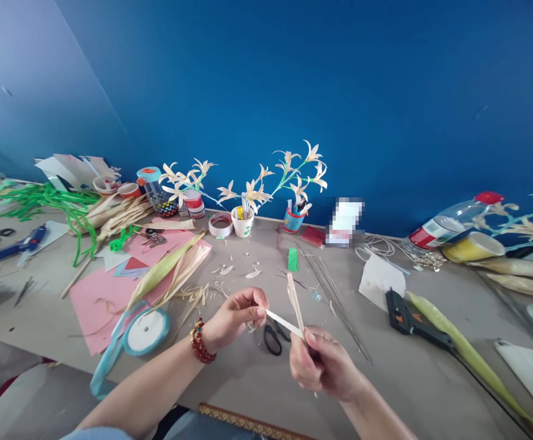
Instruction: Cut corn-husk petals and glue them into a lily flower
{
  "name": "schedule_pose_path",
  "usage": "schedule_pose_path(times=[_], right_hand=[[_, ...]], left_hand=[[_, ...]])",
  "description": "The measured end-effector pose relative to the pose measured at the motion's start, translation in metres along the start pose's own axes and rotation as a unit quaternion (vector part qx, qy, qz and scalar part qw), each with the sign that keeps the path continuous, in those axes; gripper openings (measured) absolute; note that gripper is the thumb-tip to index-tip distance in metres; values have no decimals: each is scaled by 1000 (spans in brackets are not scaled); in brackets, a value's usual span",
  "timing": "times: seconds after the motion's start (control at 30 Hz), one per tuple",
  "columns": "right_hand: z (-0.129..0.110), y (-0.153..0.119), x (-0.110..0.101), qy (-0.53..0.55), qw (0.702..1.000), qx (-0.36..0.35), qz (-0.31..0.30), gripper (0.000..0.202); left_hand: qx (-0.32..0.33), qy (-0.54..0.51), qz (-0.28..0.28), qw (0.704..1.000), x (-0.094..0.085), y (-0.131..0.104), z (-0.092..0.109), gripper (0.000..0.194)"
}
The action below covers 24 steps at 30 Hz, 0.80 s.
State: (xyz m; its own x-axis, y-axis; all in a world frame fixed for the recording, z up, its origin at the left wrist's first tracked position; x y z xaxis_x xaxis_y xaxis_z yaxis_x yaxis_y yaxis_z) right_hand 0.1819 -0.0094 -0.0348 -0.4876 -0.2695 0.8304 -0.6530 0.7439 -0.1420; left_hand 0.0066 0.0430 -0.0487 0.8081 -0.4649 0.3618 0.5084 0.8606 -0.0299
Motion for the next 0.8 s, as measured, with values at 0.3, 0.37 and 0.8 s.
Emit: schedule_pose_path(times=[0.3,0.37,0.8], right_hand=[[-11,10,5,-258,952,-142,80,48],[-7,14,8,-361,913,-156,110,43],[7,21,2,-377,895,-147,188,54]], left_hand=[[18,-24,84,996,8,-1,0,21],[23,-18,96,995,11,-3,2,19],[19,48,65,997,21,-9,0,19]])
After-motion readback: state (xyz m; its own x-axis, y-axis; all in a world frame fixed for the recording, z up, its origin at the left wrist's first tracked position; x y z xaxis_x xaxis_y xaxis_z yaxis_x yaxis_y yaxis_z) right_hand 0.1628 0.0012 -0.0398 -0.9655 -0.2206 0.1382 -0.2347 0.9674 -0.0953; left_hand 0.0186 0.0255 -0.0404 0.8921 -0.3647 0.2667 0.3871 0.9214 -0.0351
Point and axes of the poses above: each hand's wrist, its own y-axis towards the middle knuckle, its own x-axis out of the palm, z = x × y, the point moved 2 cm from there along y, towards the middle knuckle, and after that the axes turned 13 degrees about y, right-handed, at the moved point
